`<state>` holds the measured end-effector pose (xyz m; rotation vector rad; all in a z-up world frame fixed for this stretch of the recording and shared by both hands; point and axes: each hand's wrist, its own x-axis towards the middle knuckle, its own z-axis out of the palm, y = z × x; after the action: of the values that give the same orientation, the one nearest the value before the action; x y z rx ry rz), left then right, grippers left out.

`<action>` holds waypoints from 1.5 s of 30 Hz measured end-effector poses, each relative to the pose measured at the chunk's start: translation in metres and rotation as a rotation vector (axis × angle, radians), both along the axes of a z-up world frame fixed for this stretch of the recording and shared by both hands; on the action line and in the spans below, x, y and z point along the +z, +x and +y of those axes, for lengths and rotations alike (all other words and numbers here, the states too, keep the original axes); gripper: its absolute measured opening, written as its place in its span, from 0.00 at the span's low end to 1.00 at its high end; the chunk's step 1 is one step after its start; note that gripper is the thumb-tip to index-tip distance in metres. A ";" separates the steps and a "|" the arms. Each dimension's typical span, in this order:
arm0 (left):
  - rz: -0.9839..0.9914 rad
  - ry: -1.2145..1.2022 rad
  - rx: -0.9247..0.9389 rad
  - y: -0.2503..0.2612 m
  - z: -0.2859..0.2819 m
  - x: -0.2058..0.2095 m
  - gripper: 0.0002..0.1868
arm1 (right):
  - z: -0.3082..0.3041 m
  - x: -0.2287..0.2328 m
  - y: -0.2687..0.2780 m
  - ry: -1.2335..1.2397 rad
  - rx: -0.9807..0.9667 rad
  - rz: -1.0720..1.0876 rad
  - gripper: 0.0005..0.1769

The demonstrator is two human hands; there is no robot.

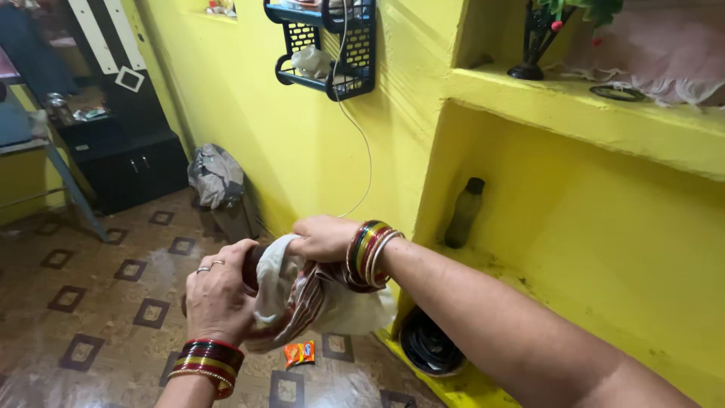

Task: The person wipes a yellow wall shelf with a white cloth, then cleans a metal water bottle and places it on the shelf. They continue wiping the shelf surface and later clean a dark brown bottle before placing it on the shelf.

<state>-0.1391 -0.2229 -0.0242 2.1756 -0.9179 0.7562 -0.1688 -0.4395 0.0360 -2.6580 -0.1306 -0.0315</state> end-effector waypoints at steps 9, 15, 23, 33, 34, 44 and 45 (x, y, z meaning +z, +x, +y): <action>-0.261 0.050 0.068 0.004 -0.009 -0.002 0.24 | -0.006 0.007 -0.012 0.373 -0.270 0.296 0.29; -0.120 -0.078 -0.016 0.006 -0.013 0.008 0.31 | -0.005 0.017 -0.019 0.251 0.074 -0.018 0.22; -0.101 -0.032 0.018 0.011 -0.022 0.003 0.32 | -0.019 -0.002 -0.018 0.300 0.064 -0.068 0.22; -0.092 -0.014 -0.034 0.005 -0.027 0.004 0.32 | -0.029 -0.010 -0.016 0.122 -0.050 -0.040 0.26; -0.115 0.005 -0.018 0.004 -0.027 0.003 0.31 | -0.029 -0.010 -0.015 0.081 -0.057 -0.038 0.26; -0.246 0.020 -0.008 0.001 -0.025 0.000 0.26 | -0.034 -0.024 -0.014 0.114 -0.041 -0.041 0.28; -0.265 0.019 -0.004 0.000 -0.024 -0.002 0.25 | -0.035 -0.025 -0.014 0.232 -0.015 0.040 0.28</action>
<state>-0.1393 -0.2473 -0.0260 2.1210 -1.0639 1.0562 -0.1832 -0.4740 0.0106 -2.4266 -0.0885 0.0019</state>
